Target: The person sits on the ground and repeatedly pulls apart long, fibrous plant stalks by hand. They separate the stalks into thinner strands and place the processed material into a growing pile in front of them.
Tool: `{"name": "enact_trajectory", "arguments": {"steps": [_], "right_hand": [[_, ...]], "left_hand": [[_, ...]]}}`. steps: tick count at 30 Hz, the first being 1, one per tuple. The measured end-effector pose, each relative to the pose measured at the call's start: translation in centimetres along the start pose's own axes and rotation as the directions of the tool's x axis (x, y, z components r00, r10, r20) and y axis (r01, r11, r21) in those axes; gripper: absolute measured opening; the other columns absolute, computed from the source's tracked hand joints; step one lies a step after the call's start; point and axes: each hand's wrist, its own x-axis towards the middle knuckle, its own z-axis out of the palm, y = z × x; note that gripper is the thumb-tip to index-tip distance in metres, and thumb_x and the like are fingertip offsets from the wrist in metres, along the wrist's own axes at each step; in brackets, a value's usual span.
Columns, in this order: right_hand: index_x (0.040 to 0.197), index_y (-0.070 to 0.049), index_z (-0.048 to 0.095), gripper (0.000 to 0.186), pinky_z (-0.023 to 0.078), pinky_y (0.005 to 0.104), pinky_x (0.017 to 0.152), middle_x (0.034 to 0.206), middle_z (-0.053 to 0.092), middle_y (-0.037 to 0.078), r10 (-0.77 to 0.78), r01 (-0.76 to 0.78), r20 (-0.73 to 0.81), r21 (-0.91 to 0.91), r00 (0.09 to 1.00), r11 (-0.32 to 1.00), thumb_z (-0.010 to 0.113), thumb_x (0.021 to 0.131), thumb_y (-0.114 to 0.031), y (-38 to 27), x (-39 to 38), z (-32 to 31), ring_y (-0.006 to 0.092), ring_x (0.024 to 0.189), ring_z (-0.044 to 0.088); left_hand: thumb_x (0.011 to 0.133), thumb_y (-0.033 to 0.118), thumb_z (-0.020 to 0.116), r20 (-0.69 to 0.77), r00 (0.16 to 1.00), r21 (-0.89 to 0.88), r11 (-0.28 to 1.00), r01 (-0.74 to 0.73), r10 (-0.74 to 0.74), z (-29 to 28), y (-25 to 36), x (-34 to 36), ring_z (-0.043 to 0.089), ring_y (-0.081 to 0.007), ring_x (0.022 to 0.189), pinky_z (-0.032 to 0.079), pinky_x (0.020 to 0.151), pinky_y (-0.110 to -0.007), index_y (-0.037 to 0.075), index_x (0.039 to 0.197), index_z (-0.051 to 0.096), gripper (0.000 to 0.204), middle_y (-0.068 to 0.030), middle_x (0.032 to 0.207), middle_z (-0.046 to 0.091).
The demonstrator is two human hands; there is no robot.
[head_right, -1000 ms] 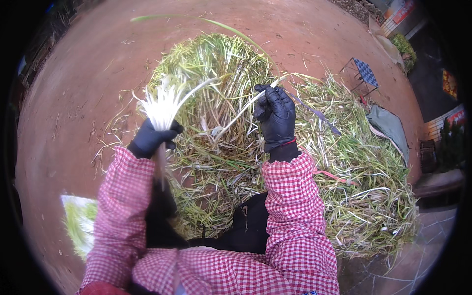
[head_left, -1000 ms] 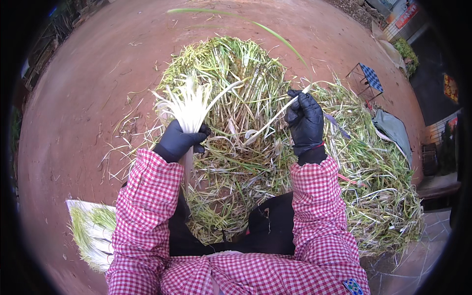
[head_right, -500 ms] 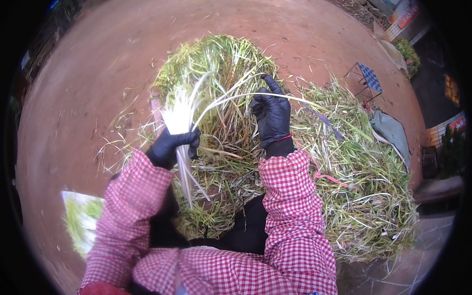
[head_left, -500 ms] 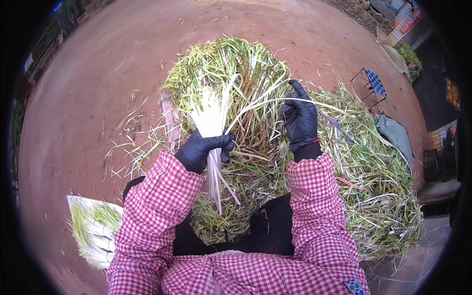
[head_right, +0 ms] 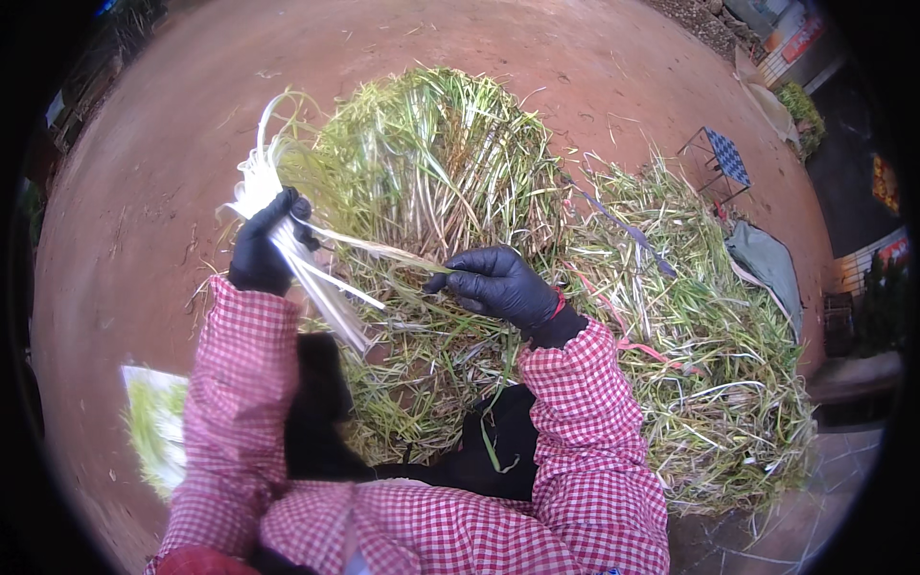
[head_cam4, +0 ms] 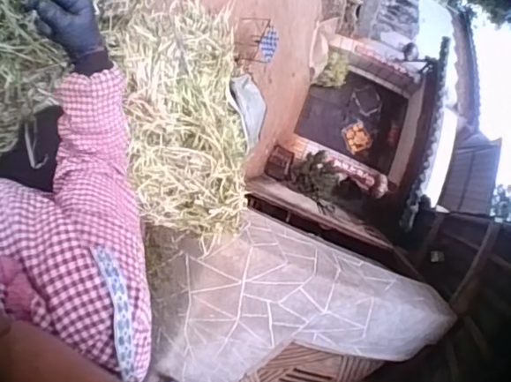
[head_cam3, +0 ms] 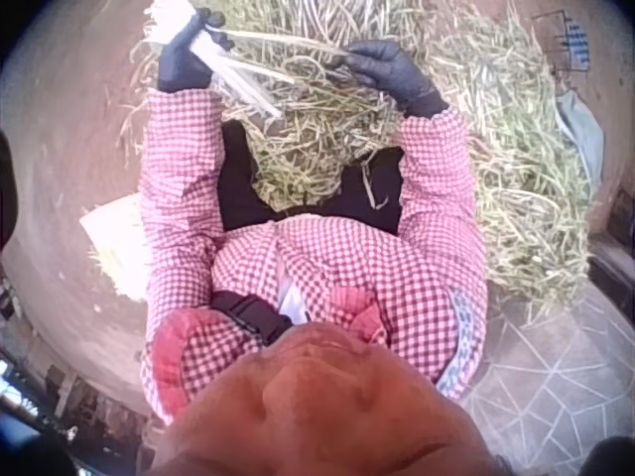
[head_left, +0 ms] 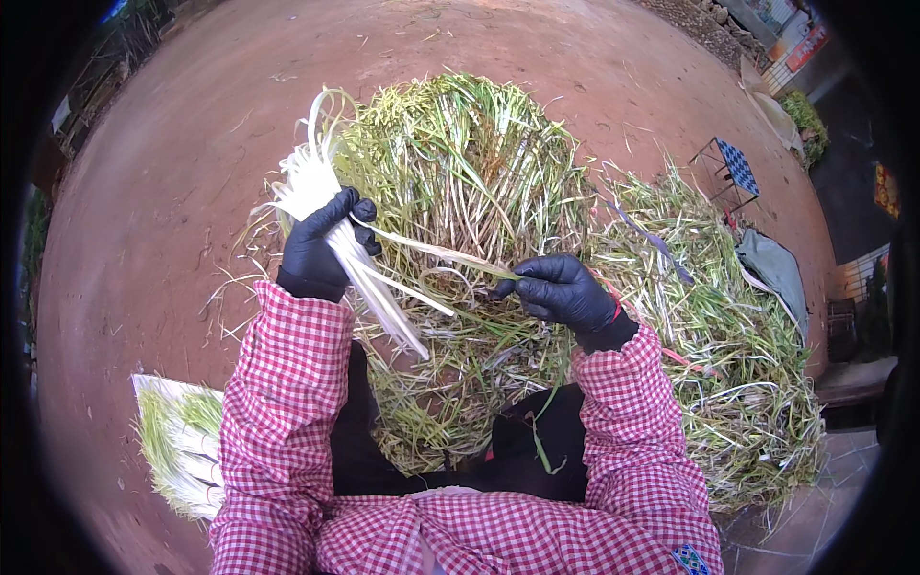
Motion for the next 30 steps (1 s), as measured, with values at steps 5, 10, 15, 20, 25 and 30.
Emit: {"name": "enact_trajectory", "arguments": {"steps": [5,10,15,20,25,30], "right_hand": [[0.097,-0.002,0.061,0.016,0.032,0.0186,0.042,0.087,0.065,0.009,-0.116,0.147,-0.321,0.075,0.94,0.986,0.054,0.087,-0.012,2.4,-3.0,-7.6,0.0037,0.047,0.038],[0.106,-0.004,0.059,0.032,0.046,0.0324,0.064,0.089,0.063,0.015,-0.088,-0.443,-0.522,-0.79,0.848,0.424,0.058,0.079,-0.022,6.5,-3.1,-15.4,0.0219,0.069,0.057],[0.105,-0.007,0.059,0.04,0.047,0.0382,0.075,0.093,0.062,0.018,-0.328,-0.285,-0.398,-0.896,0.857,0.341,0.06,0.071,-0.027,7.0,5.0,-15.2,0.0309,0.085,0.06],[0.096,-0.008,0.062,0.034,0.047,0.04,0.076,0.091,0.062,0.016,-0.313,-0.481,-0.527,-0.85,0.79,0.217,0.064,0.073,-0.033,9.9,14.8,-11.9,0.0321,0.085,0.059],[0.093,-0.006,0.063,0.029,0.047,0.0348,0.073,0.083,0.065,0.013,-0.344,-0.442,-0.559,-0.82,0.754,0.364,0.063,0.077,-0.03,8.9,15.8,-11.5,0.0256,0.078,0.062],[0.095,0.0,0.061,0.016,0.041,0.0174,0.059,0.08,0.062,-0.001,-0.562,0.458,-0.614,-0.339,0.555,0.822,0.057,0.084,-0.011,1.4,10.3,-10.2,0.0034,0.065,0.051]], "left_hand": [[0.084,0.015,0.053,-0.04,0.992,-0.121,0.985,-0.124,0.12,-3.3,2.8,0.2,0.051,-0.0159,0.061,0.043,0.058,-0.031,0.007,0.092,0.051,0.011,-0.0045,0.077,0.054],[0.087,0.013,0.05,-0.066,0.982,-0.209,0.959,-0.189,0.179,-5.9,5.0,0.1,0.049,-0.0146,0.06,0.043,0.058,-0.031,0.006,0.093,0.051,0.009,-0.0038,0.077,0.053],[0.088,0.015,0.05,-0.104,0.96,-0.099,0.958,-0.27,0.26,-6.2,4.5,0.3,0.058,-0.0191,0.079,0.049,0.072,-0.037,0.005,0.107,0.052,0.022,-0.0055,0.084,0.058],[0.089,0.017,0.048,0.232,0.95,-0.357,0.927,-0.116,0.208,-5.5,3.4,1.1,0.058,-0.0228,0.095,0.045,0.084,-0.044,0.008,0.125,0.04,0.038,-0.0023,0.09,0.06],[0.088,0.012,0.049,0.166,0.973,-0.327,0.94,-0.098,0.159,-5.2,3.4,1.4,0.056,-0.0166,0.075,0.047,0.07,-0.039,0.007,0.131,0.032,0.047,-0.0027,0.087,0.056],[0.086,0.012,0.051,0.154,0.978,-0.319,0.944,-0.083,0.138,-3.8,2.5,1.3,0.053,-0.0172,0.075,0.044,0.071,-0.036,0.006,0.123,0.04,0.039,-0.0018,0.082,0.053]]}}
